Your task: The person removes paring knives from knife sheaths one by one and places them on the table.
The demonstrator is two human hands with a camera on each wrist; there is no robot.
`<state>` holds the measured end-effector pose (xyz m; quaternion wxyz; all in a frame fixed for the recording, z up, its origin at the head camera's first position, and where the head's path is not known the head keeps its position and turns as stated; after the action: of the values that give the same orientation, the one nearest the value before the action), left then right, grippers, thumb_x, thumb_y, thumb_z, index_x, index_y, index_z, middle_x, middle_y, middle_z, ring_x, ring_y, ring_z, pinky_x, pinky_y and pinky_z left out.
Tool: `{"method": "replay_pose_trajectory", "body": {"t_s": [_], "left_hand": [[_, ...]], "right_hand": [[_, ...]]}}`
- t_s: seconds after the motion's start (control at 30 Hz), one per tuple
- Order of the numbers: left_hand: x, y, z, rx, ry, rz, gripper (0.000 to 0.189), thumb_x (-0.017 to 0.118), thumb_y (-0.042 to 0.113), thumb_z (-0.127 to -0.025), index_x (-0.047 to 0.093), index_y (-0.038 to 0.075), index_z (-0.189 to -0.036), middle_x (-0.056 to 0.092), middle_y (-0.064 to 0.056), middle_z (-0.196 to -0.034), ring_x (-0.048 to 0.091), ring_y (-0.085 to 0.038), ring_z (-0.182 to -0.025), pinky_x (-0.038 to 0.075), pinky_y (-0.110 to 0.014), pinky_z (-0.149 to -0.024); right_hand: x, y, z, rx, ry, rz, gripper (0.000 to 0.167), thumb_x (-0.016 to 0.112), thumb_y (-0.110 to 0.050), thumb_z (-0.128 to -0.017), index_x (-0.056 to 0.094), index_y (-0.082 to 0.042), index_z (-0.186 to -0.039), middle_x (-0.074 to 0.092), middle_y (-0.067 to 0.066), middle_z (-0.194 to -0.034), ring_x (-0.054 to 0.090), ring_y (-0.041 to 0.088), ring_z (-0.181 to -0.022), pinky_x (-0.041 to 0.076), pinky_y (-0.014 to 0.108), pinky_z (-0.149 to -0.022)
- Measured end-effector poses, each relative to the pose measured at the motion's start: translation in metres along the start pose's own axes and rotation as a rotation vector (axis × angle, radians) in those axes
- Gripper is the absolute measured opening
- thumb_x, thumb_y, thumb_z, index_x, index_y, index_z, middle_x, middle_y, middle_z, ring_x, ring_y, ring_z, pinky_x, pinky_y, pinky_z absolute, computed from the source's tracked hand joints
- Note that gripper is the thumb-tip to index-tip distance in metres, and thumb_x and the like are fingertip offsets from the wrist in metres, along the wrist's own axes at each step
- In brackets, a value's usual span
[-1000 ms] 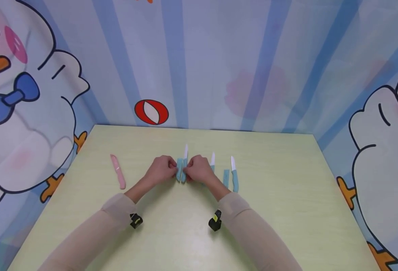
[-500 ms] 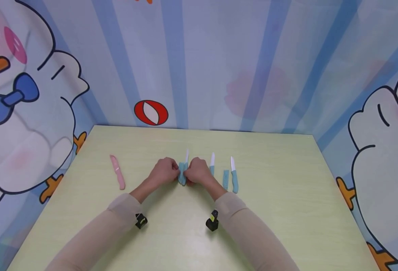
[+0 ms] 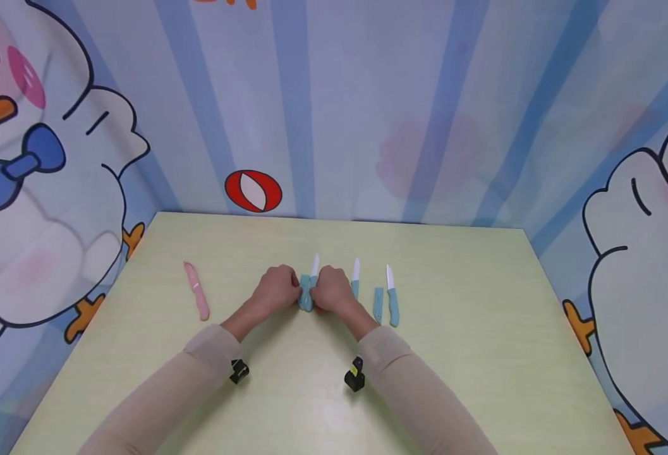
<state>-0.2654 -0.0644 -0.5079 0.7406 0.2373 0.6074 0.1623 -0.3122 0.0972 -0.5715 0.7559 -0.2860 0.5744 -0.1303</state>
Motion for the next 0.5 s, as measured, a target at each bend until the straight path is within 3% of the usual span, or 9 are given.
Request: {"method": "replay_pose_trajectory", "body": {"t_s": [0.17,0.33,0.5], "left_hand": [[0.002,-0.002,0.001,0.015,0.016,-0.007,0.044,0.06,-0.002,-0.089,0.039,0.015,-0.054,0.032,0.007,-0.047,0.033,-0.008,-0.044,0.026,-0.023,-0.042],[0.004,-0.003,0.001,0.032,0.024,-0.034,0.044,0.06,0.0,-0.091,0.037,0.016,-0.056,0.031,0.007,-0.048,0.032,-0.008,-0.044,0.027,-0.023,-0.042],[-0.008,0.001,0.007,0.036,0.053,-0.081,0.039,0.062,0.006,-0.093,0.042,0.012,-0.061,0.033,0.003,-0.053,0.032,-0.011,-0.048,0.027,-0.026,-0.046]], "right_hand": [[-0.003,-0.007,0.007,-0.018,0.014,0.021,0.036,0.061,-0.01,-0.087,0.056,-0.013,-0.052,0.056,0.0,-0.047,0.044,0.012,-0.039,0.034,0.028,-0.039],[-0.001,-0.005,0.012,-0.092,0.063,0.031,0.036,0.06,-0.011,-0.087,0.049,-0.017,-0.053,0.046,-0.005,-0.045,0.04,0.011,-0.039,0.032,0.028,-0.04],[-0.024,-0.035,0.037,-0.095,0.105,0.031,0.029,0.065,-0.014,-0.093,0.055,-0.013,-0.066,0.052,-0.002,-0.057,0.05,0.014,-0.051,0.041,0.029,-0.048]]}}
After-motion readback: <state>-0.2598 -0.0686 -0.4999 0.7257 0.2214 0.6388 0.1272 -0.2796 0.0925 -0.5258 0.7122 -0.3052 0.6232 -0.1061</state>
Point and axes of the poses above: each hand's wrist, its own z-axis away from the middle knuckle, its own x-axis out of the palm, y = z × x, the point moved 1 cm from there along -z, towards the middle knuckle
